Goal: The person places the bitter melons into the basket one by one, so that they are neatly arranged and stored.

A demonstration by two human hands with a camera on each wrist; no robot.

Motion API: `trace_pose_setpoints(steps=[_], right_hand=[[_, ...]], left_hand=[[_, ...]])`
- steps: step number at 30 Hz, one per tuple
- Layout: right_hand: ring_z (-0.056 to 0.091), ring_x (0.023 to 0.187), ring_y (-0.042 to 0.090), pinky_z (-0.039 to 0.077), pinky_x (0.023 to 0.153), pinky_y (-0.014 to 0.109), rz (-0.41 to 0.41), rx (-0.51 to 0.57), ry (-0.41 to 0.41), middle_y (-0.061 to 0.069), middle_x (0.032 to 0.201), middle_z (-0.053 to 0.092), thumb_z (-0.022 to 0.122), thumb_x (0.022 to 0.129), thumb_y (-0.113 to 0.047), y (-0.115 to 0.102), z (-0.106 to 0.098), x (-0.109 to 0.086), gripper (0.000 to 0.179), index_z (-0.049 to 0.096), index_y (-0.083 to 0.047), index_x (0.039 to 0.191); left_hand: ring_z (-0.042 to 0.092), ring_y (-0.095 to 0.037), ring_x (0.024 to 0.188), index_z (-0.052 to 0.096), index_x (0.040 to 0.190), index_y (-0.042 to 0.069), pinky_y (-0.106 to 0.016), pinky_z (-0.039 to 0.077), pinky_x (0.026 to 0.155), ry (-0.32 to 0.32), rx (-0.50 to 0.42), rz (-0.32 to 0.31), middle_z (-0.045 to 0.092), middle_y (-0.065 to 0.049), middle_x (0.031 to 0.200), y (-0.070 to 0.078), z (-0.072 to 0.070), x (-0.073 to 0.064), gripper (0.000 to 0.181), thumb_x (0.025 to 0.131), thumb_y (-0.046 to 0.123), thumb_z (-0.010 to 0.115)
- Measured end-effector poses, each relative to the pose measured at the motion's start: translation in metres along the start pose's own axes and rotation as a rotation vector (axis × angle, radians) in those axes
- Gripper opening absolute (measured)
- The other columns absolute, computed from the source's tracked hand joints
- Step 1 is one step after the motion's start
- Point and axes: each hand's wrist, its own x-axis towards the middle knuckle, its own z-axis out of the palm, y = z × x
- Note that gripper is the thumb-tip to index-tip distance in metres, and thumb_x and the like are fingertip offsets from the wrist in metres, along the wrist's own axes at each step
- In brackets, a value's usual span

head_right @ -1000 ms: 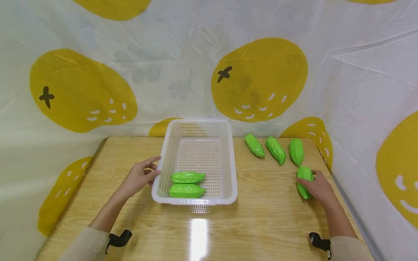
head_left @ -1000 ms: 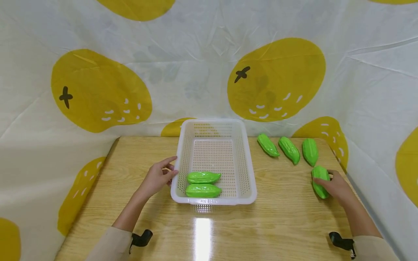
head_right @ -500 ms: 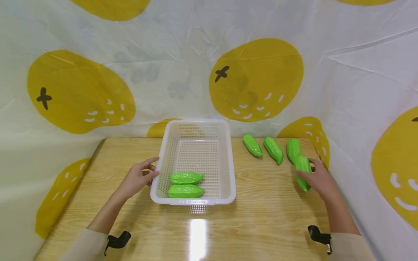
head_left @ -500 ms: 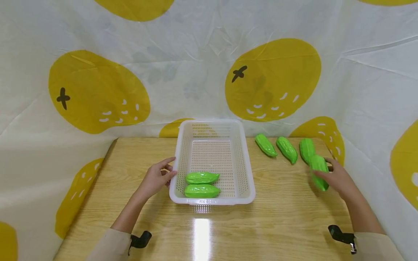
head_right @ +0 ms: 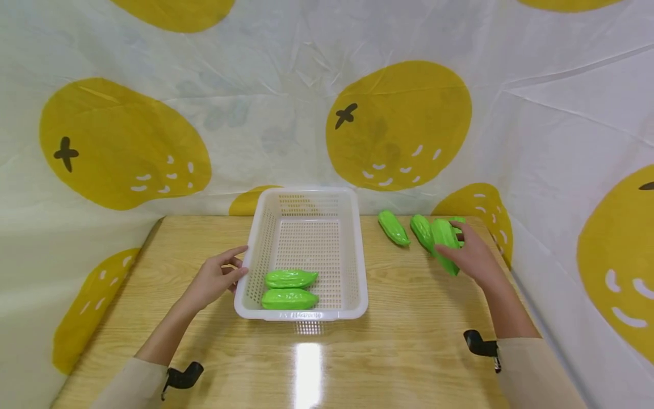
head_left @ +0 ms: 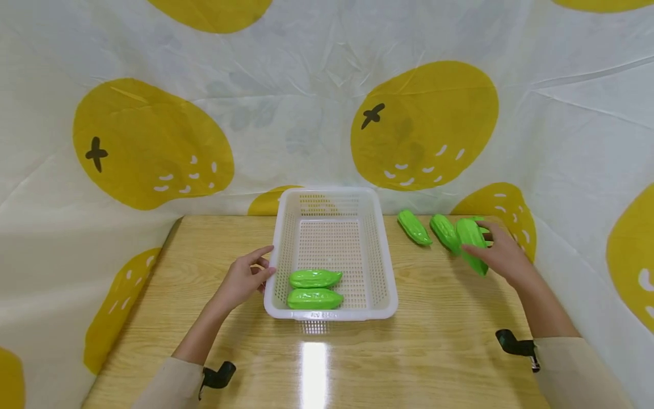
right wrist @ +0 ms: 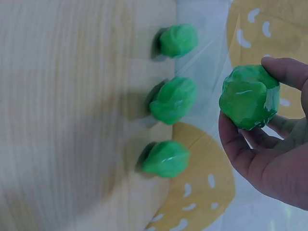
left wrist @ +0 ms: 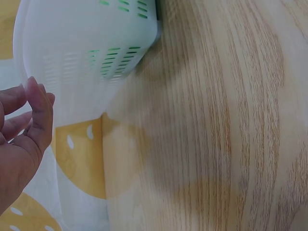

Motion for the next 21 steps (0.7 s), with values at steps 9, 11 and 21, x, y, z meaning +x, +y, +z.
trace_pose_setpoints(steps=[9, 11, 21], right_hand=[[0.037, 0.138, 0.058, 0.047, 0.099, 0.069, -0.062, -0.015, -0.025, 0.04, 0.155, 0.032, 0.062, 0.102, -0.048, -0.032, 0.0, 0.019, 0.091, 0.014, -0.003, 0.165], [0.036, 0.139, 0.057, 0.047, 0.1, 0.07, -0.084, -0.007, -0.037, 0.039, 0.156, 0.032, 0.062, 0.102, -0.048, -0.038, 0.002, 0.023, 0.09, 0.015, -0.006, 0.166], [0.031, 0.145, 0.054, 0.041, 0.106, 0.072, -0.177, 0.019, -0.11, 0.031, 0.161, 0.029, 0.064, 0.103, -0.039, -0.071, 0.015, 0.045, 0.083, 0.019, -0.01, 0.166]], left_hand=[[0.065, -0.02, 0.071, 0.048, 0.153, 0.004, -0.051, 0.064, 0.062, 0.008, 0.002, 0.003, 0.061, -0.021, 0.106, 0.001, -0.001, 0.0, 0.058, 0.099, 0.003, 0.068], [0.065, -0.02, 0.071, 0.048, 0.153, 0.003, -0.051, 0.064, 0.061, 0.008, 0.0, 0.004, 0.061, -0.021, 0.106, 0.001, -0.001, 0.0, 0.058, 0.099, 0.003, 0.068], [0.064, -0.02, 0.071, 0.048, 0.153, 0.003, -0.049, 0.064, 0.061, 0.001, -0.005, -0.001, 0.061, -0.021, 0.106, -0.001, 0.001, 0.0, 0.058, 0.099, 0.004, 0.068]])
